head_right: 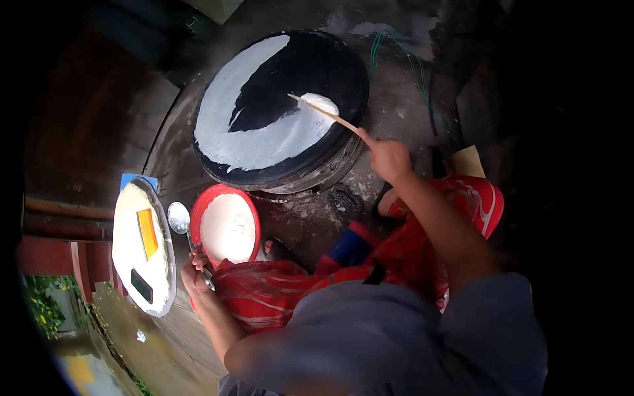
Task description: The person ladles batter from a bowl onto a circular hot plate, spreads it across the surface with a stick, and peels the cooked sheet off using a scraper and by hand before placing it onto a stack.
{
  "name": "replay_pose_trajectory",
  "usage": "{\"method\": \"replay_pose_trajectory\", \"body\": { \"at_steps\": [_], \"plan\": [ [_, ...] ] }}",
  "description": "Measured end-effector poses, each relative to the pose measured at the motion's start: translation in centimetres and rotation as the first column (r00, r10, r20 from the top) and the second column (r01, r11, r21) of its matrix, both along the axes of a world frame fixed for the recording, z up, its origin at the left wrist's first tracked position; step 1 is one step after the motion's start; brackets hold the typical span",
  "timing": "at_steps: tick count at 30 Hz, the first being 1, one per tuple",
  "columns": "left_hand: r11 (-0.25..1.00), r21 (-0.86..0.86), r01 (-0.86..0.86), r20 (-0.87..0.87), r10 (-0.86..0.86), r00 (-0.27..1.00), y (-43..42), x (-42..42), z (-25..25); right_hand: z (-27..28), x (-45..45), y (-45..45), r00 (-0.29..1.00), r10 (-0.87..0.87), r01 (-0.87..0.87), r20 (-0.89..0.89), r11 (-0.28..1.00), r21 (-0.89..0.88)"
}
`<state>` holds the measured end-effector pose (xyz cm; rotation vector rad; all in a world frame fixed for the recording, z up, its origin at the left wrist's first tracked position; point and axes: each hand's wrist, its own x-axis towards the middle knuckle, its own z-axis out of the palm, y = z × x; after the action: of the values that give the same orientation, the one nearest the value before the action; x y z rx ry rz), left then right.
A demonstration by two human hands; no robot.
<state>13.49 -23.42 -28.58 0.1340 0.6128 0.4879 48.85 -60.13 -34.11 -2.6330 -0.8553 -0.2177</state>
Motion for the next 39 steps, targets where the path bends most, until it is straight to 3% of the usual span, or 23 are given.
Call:
{"method": "replay_pose_trajectory", "body": {
  "at_steps": [2, 4, 5, 7, 9, 14, 16, 17, 19, 20, 22, 24, 28, 30, 31, 33, 35, 37, 39],
  "plan": [
    [1.0, -0.018, 0.002, -0.005, -0.002, 1.0, 0.7, 0.2, -0.3, 0.5, 1.3, 1.5, 0.997, -0.047, 0.049, 0.057, 0.998, -0.032],
    [0.998, -0.043, -0.038, -0.016, 0.038, 0.999, 0.6, 0.6, -0.3, 0.0, 1.7, 3.1, 0.944, -0.054, 0.161, -0.325, 0.936, 0.313],
    [0.998, -0.041, -0.041, -0.02, 0.04, 0.999, 0.5, 0.8, -0.1, 0.1, 0.5, 2.8, 0.954, 0.068, 0.051, -0.291, 0.922, 0.385],
    [0.996, -0.063, -0.057, -0.073, 0.052, 0.996, 0.3, 1.3, 0.4, 1.7, -0.7, -0.2, 0.924, 0.383, -0.381, -0.003, 0.918, 0.106],
    [0.99, -0.095, -0.104, -0.094, 0.095, 0.991, 0.0, 1.9, 0.8, -0.5, 2.7, -3.6, 0.936, 0.321, -0.335, 0.145, 0.938, 0.089],
    [0.998, -0.021, -0.053, -0.076, 0.051, 0.996, 0.9, 2.2, -0.2, 0.7, 10.1, -1.3, 0.988, 0.107, -0.095, 0.11, 0.99, -0.109],
    [0.998, -0.016, -0.059, -0.089, 0.057, 0.994, 1.4, 2.4, -0.6, 0.3, 10.7, 1.8, 0.986, -0.089, 0.112, -0.142, 0.979, 0.168],
    [0.998, -0.016, -0.069, -0.101, 0.067, 0.993, 1.5, 2.5, -0.7, 0.5, 9.8, 2.2, 0.932, -0.048, 0.168, -0.36, 0.936, 0.31],
    [0.997, -0.03, -0.077, -0.107, 0.073, 0.992, 1.3, 2.6, -0.4, 1.1, 6.9, -0.4, 0.921, 0.345, -0.248, -0.179, 0.876, 0.413],
    [0.996, -0.044, -0.084, -0.112, 0.078, 0.991, 1.3, 2.8, -0.2, 0.5, 7.7, -2.1, 0.92, 0.349, -0.253, -0.178, 0.876, 0.41],
    [0.994, -0.053, -0.096, -0.109, 0.089, 0.99, 0.8, 3.4, 0.1, -0.7, 10.3, -6.2, 0.927, 0.372, -0.375, 0.054, 0.922, 0.1],
    [0.996, -0.067, -0.065, -0.097, 0.059, 0.994, 1.3, 3.1, -0.4, -1.0, 15.0, -6.8, 0.956, 0.237, -0.241, 0.171, 0.97, 0.005],
    [0.984, -0.084, -0.159, -0.16, 0.144, 0.977, 0.8, 4.6, 0.6, -0.2, 19.1, 0.2, 0.922, 0.202, -0.201, 0.33, 0.979, -0.04],
    [0.986, -0.068, -0.152, -0.165, 0.139, 0.976, 1.5, 4.4, 0.2, -0.7, 19.2, 2.7, 0.986, 0.154, -0.123, -0.07, 0.935, 0.331],
    [0.988, -0.063, -0.144, -0.168, 0.132, 0.977, 1.9, 4.0, -0.3, -0.1, 18.2, 1.7, 0.929, 0.282, -0.17, -0.238, 0.9, 0.401],
    [0.99, -0.032, -0.138, -0.162, 0.131, 0.978, 2.4, 4.4, -0.5, 1.2, 18.6, -1.9, 0.864, 0.502, -0.498, -0.044, 0.864, 0.073],
    [0.973, -0.075, -0.22, -0.291, 0.19, 0.938, 0.8, 6.4, 1.3, 0.3, 22.0, -3.8, 0.922, 0.365, -0.375, 0.126, 0.925, 0.065],
    [0.968, -0.057, -0.245, -0.311, 0.216, 0.926, 0.7, 6.7, 1.4, 0.4, 25.7, -2.3, 0.955, 0.291, -0.292, 0.057, 0.956, 0.021],
    [0.985, -0.087, -0.147, -0.167, 0.131, 0.977, 1.7, 5.8, 0.4, 1.2, 27.5, 2.6, 0.931, 0.289, -0.277, 0.223, 0.957, -0.081]
  ]
}}
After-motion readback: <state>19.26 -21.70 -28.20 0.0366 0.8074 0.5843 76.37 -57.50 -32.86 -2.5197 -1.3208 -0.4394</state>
